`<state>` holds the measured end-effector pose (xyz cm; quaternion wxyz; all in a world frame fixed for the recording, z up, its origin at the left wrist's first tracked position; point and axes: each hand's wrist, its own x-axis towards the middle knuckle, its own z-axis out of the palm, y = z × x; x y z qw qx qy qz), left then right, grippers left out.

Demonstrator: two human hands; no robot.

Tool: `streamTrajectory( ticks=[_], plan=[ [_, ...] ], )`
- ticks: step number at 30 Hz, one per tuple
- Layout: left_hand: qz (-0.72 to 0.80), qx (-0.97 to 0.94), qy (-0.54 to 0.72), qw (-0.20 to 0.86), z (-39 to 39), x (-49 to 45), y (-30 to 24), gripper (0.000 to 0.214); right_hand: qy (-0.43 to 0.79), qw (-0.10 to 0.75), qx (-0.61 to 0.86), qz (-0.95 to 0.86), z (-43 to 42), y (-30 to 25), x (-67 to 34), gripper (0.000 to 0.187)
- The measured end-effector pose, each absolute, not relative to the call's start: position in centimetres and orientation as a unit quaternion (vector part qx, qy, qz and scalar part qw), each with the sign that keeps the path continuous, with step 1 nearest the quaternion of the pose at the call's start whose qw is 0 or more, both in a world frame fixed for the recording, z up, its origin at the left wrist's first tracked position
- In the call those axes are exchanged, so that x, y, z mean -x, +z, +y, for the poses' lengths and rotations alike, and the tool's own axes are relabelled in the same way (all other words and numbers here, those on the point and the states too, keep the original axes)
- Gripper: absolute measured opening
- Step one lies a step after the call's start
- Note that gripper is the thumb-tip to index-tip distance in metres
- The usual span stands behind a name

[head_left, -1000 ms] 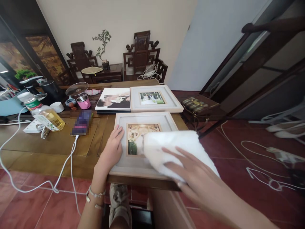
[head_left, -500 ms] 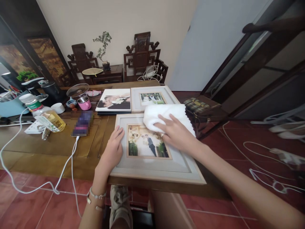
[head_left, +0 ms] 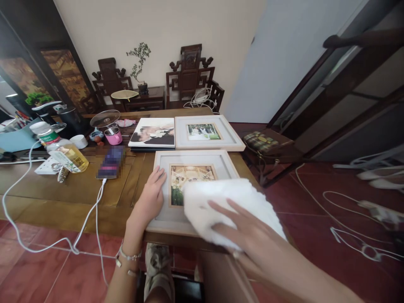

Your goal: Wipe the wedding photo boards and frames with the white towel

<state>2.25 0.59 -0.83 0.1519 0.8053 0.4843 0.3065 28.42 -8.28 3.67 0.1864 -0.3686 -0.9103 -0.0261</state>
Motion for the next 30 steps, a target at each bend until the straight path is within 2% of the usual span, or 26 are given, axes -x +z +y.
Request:
streamTrajectory(
  ticks=[6, 12, 18, 24, 27, 30],
  plan=[
    [0.481, -0.807, 0.307, 0.15, 0.6, -2.2, -1.0, 0.053, -0.101, 0.133, 0.441, -0.882, 0.2, 2.4, -29.5, 0.047],
    [0.489, -0.8, 0.313, 0.152, 0.7, -2.3, -1.1, 0.053, -0.109, 0.132, 0.492, -0.853, 5.9, 3.1, -29.4, 0.042],
    [0.486, -0.795, 0.331, 0.152, 0.8, -2.4, -1.1, 0.052, -0.06, 0.12, 0.431, -0.892, 1.0, 2.7, -29.2, 0.047],
    [0.486, -0.796, 0.328, 0.149, 0.8, -2.4, -1.1, 0.053, 0.016, 0.163, 0.365, -0.916, -7.9, 3.6, -28.6, 0.056],
    [0.487, -0.8, 0.317, 0.147, 0.8, -2.3, -1.0, 0.052, 0.023, 0.177, 0.344, -0.922, -9.2, 4.2, -28.4, 0.056],
    [0.487, -0.804, 0.307, 0.148, 0.7, -2.2, -0.7, 0.051, 0.014, 0.188, 0.367, -0.911, -8.1, 4.0, -28.7, 0.049]
  ],
)
